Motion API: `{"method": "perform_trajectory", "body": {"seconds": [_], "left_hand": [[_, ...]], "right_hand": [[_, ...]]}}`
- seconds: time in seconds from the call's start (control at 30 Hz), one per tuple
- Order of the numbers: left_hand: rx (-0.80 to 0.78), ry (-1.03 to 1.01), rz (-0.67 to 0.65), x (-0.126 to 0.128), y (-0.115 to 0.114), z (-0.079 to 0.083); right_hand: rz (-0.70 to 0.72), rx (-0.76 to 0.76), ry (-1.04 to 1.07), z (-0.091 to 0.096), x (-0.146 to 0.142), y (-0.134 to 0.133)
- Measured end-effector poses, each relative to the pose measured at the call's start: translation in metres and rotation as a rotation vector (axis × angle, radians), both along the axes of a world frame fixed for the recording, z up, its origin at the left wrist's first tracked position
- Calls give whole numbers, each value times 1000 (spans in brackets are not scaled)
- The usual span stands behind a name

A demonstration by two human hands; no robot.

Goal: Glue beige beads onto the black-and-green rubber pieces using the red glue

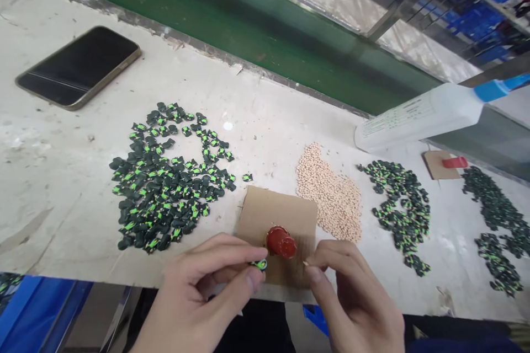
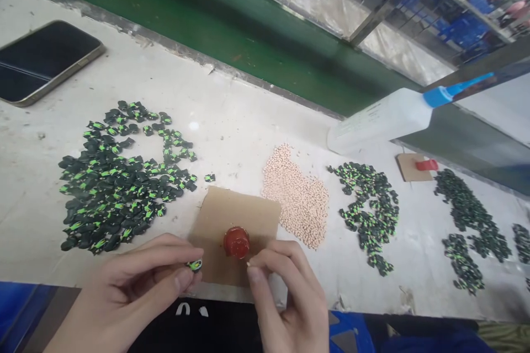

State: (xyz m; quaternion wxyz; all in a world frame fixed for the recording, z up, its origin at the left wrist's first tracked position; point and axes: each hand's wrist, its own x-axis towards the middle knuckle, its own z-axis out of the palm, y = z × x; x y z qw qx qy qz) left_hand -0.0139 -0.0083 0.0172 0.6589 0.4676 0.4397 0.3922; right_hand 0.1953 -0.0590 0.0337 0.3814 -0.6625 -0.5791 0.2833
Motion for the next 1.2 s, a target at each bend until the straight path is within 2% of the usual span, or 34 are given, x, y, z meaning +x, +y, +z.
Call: {"method": "perform_trajectory", "body": {"seconds": [0.1, 0.2, 0.33, 0.47, 0.7, 0.8, 0.93, 1.03, 1.2], "left_hand": [[-115, -153, -49, 10, -4, -2], [-286, -290, -93, 21, -8, 0], [-491, -277, -52, 34, -8, 14], [-572, -203, -17, 39, -5, 26], [-557, -183, -26, 40, -6, 30], [-532, -173, -34, 38, -6, 29], [-453, -199, -122, 35, -4, 24], [-428, -194, -89, 34, -3, 22], [-389, -176, -58, 35, -4, 31]], "right_hand": [[-42, -141, 347, 8, 3, 1], [-57, -216, 691, 10, 2, -1], [-42, -275, 898, 12, 0, -6], [-46, -261, 878, 15, -2, -9], [-101, -196, 812, 18, -9, -9], [-40, -188, 752, 19, -7, -8], [13, -173, 651, 20, -5, -7], [-3, -152, 577, 23, -5, -3], [99, -148, 455, 31, -1, 6]]}}
